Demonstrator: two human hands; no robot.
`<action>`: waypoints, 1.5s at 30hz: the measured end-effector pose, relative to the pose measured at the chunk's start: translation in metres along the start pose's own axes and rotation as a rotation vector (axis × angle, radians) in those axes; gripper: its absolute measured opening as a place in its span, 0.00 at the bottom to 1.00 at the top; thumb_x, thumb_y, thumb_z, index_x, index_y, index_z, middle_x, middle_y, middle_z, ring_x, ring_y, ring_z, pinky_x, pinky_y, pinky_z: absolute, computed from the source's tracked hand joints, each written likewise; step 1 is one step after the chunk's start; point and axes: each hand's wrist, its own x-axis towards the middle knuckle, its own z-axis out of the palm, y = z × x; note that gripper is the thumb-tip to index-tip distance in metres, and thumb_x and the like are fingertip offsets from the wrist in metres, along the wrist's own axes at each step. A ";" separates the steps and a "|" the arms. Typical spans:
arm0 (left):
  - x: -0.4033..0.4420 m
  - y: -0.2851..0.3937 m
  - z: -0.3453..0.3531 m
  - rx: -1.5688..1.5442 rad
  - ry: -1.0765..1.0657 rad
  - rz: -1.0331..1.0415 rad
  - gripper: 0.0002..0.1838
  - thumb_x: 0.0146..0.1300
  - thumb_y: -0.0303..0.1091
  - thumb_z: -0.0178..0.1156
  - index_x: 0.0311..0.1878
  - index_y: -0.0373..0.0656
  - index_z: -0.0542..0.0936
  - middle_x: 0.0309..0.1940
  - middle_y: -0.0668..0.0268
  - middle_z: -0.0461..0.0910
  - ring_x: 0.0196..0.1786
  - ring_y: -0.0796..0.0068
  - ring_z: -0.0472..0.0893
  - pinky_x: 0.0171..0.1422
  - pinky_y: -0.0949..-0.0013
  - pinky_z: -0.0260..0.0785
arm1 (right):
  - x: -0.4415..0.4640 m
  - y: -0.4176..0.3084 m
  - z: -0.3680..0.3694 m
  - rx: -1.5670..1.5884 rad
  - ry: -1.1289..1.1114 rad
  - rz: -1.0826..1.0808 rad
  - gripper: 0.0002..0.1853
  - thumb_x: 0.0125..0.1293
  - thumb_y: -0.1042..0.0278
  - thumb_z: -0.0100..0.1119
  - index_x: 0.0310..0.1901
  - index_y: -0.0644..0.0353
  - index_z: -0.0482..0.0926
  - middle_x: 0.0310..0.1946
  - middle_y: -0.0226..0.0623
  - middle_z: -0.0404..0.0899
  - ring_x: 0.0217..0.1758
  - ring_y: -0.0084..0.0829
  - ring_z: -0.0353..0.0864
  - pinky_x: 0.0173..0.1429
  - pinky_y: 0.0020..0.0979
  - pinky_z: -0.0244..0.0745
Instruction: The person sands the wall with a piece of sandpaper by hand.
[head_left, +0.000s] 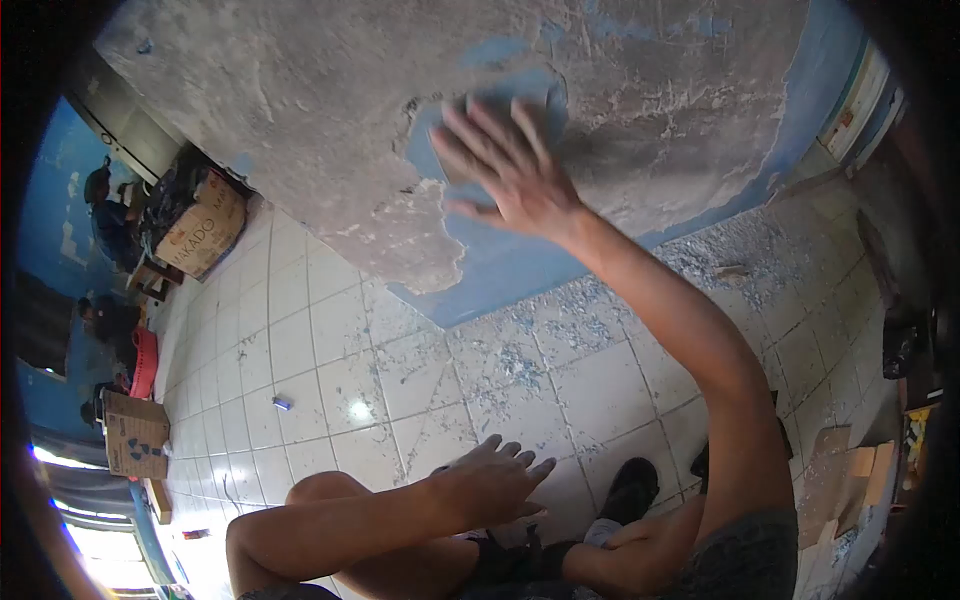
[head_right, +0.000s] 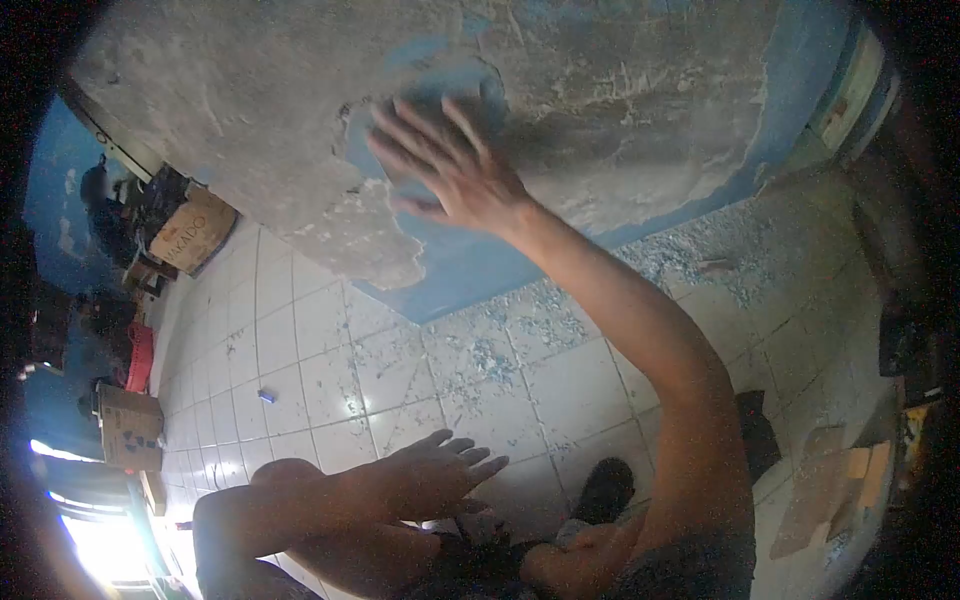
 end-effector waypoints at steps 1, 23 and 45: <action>0.001 0.003 0.003 -0.008 -0.008 0.009 0.36 0.72 0.56 0.54 0.70 0.35 0.67 0.58 0.47 0.78 0.63 0.50 0.76 0.70 0.49 0.63 | 0.023 0.007 -0.014 0.034 0.073 0.050 0.46 0.69 0.27 0.45 0.80 0.47 0.51 0.82 0.36 0.44 0.85 0.40 0.41 0.83 0.57 0.33; -0.010 0.033 -0.006 0.053 -0.054 0.134 0.37 0.73 0.55 0.50 0.73 0.34 0.62 0.65 0.44 0.72 0.68 0.45 0.72 0.74 0.45 0.59 | -0.046 -0.003 0.028 -0.099 -0.069 -0.073 0.43 0.72 0.27 0.38 0.81 0.41 0.49 0.83 0.30 0.42 0.85 0.36 0.39 0.83 0.56 0.35; 0.000 0.040 -0.013 0.063 -0.167 0.124 0.40 0.74 0.60 0.46 0.76 0.37 0.58 0.69 0.44 0.69 0.71 0.44 0.69 0.75 0.46 0.57 | 0.035 0.022 -0.030 -0.075 -0.056 0.107 0.44 0.71 0.24 0.28 0.81 0.40 0.42 0.83 0.27 0.36 0.86 0.31 0.34 0.85 0.55 0.28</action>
